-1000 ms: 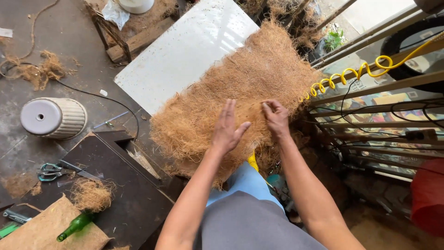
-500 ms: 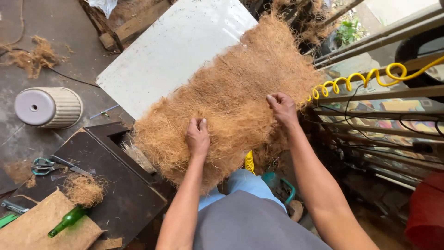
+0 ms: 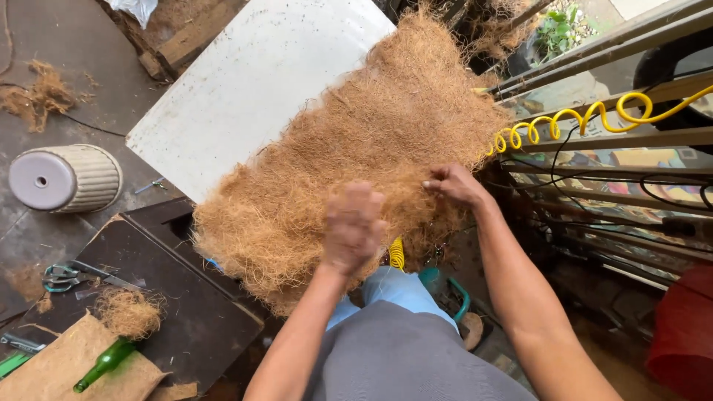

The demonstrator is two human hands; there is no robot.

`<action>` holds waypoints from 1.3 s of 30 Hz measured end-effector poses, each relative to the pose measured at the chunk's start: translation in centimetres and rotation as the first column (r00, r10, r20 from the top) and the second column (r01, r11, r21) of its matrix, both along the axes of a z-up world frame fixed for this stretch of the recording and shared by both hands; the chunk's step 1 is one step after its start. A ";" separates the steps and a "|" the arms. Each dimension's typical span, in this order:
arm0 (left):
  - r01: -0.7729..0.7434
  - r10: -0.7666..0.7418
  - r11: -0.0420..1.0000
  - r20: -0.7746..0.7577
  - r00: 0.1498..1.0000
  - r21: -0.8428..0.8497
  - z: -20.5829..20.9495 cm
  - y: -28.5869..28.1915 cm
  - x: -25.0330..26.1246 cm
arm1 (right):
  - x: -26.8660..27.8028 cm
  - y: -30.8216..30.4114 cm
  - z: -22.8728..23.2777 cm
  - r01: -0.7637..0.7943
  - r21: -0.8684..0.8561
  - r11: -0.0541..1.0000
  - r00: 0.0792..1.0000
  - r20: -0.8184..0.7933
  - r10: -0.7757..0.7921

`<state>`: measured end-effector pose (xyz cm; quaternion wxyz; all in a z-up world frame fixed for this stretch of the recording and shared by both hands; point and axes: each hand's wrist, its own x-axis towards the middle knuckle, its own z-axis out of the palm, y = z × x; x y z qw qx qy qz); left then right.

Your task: The person scrapes a white board with a knife to remove debris, then wipes the surface with their hand. They then pick up a large piece of fibrous material, place it on the board, and smooth it out with both hands.

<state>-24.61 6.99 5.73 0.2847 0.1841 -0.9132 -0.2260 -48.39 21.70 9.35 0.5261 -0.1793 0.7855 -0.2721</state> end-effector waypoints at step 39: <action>-0.163 -0.054 0.573 0.236 0.970 0.803 -4.8 -4.2 -22.7 | -4.1 -2.7 -10.4 0.945 -0.277 0.174 0.260 0.311 -0.914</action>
